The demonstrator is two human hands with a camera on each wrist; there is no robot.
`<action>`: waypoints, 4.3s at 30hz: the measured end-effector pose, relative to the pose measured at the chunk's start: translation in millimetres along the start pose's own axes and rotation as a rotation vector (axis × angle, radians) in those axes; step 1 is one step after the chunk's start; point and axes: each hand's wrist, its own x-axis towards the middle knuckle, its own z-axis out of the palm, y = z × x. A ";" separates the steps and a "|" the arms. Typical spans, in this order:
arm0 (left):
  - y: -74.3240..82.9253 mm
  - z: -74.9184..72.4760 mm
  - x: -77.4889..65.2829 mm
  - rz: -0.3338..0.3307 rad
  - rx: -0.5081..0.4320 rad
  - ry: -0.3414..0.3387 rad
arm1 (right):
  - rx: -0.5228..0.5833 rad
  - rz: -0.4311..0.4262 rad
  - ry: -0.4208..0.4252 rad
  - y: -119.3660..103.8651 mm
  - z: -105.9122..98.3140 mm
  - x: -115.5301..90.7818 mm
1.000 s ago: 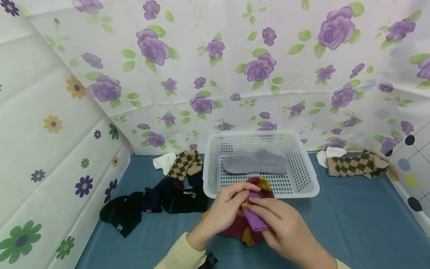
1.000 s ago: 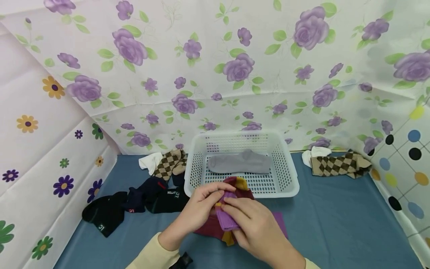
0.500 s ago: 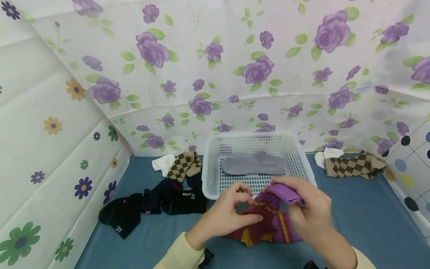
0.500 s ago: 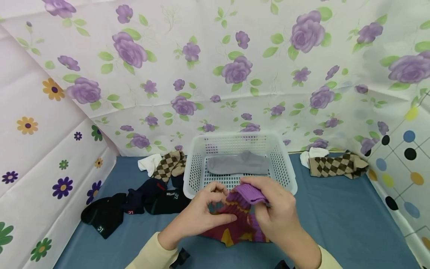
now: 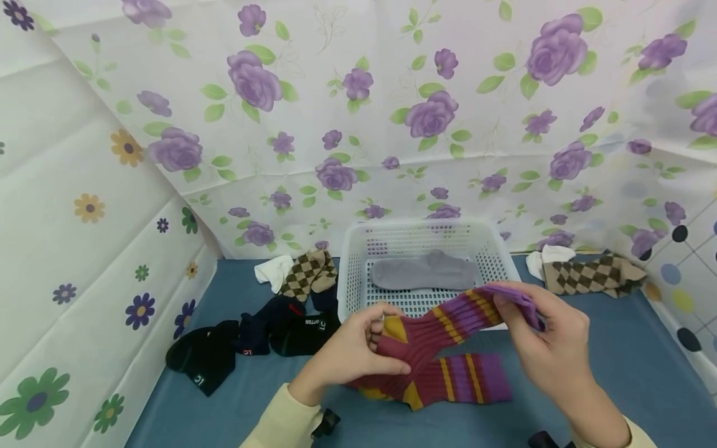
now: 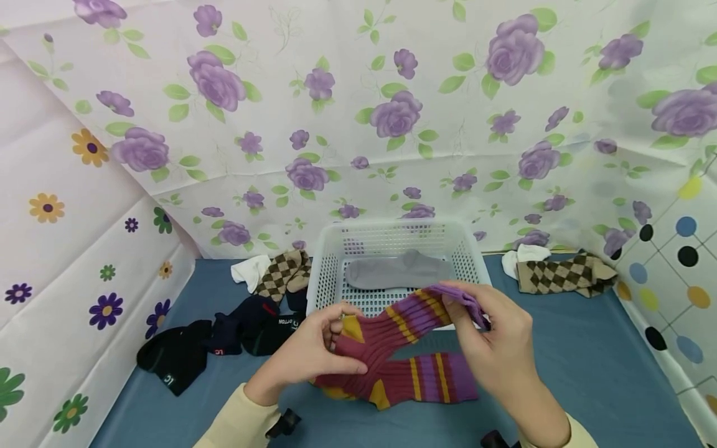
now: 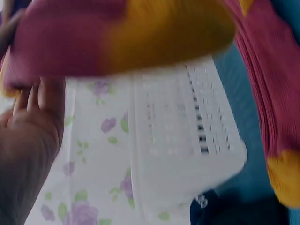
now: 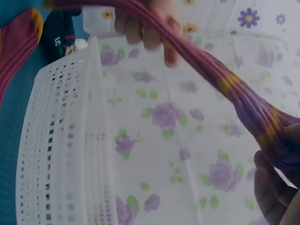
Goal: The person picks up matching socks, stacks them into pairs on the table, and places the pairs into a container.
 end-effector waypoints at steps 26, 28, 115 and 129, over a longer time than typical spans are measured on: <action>-51.0 -53.1 -45.5 -0.173 0.097 -0.067 | 0.531 0.617 -0.706 50.9 -26.6 -23.1; -52.9 -53.5 -46.2 -0.197 0.066 -0.083 | 0.570 0.615 -0.723 54.4 -26.4 -24.9; -97.8 -26.7 -41.5 -0.477 0.160 0.523 | 0.223 1.127 -0.796 127.1 -13.7 -95.0; -101.8 -29.1 -44.6 -0.505 0.161 0.488 | 0.253 1.112 -0.878 130.8 -11.9 -103.8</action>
